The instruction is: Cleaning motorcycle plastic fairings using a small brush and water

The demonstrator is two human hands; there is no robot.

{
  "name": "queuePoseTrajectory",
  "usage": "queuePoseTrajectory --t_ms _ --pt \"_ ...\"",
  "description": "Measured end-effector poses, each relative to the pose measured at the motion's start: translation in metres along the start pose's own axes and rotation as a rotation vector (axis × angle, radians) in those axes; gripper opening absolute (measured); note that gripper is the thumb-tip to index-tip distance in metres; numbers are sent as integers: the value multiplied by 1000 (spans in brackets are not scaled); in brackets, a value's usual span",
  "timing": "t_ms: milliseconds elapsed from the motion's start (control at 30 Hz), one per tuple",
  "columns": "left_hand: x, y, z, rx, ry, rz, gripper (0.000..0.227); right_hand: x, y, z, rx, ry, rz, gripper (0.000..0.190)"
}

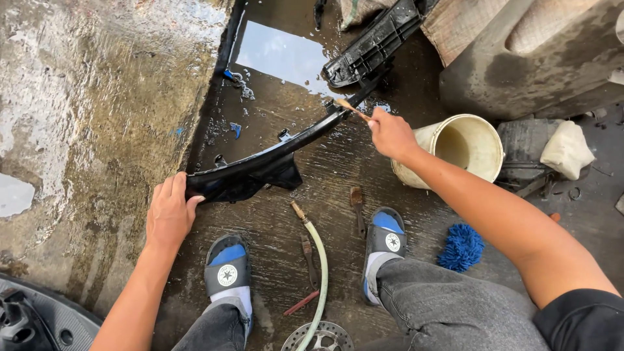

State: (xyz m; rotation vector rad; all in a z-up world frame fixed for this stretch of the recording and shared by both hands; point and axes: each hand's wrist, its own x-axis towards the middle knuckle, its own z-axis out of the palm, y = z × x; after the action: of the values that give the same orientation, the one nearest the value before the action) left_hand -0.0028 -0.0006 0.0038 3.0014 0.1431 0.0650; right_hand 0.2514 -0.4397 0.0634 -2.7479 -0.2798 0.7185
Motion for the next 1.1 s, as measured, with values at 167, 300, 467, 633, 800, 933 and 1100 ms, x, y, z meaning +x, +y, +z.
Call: queuePoseTrajectory --t_ms 167,300,467,633,800,933,1100 --pt "1 -4 7 32 42 35 67 -10 -2 5 36 -40 -46 21" --pt "-1 -8 12 39 51 36 67 -7 -2 5 31 -5 -66 21" --pt "0 -8 11 24 31 16 67 1 11 8 42 8 -66 21" --pt "-2 -9 15 52 25 -1 67 -15 -4 1 50 -33 -113 21" --pt "0 -2 6 56 27 -5 66 -1 13 -4 35 23 -79 20" --pt "0 -5 8 60 38 15 65 -8 3 -8 17 -51 -128 23" --pt "0 -2 4 34 41 13 65 19 32 6 50 27 91 24"
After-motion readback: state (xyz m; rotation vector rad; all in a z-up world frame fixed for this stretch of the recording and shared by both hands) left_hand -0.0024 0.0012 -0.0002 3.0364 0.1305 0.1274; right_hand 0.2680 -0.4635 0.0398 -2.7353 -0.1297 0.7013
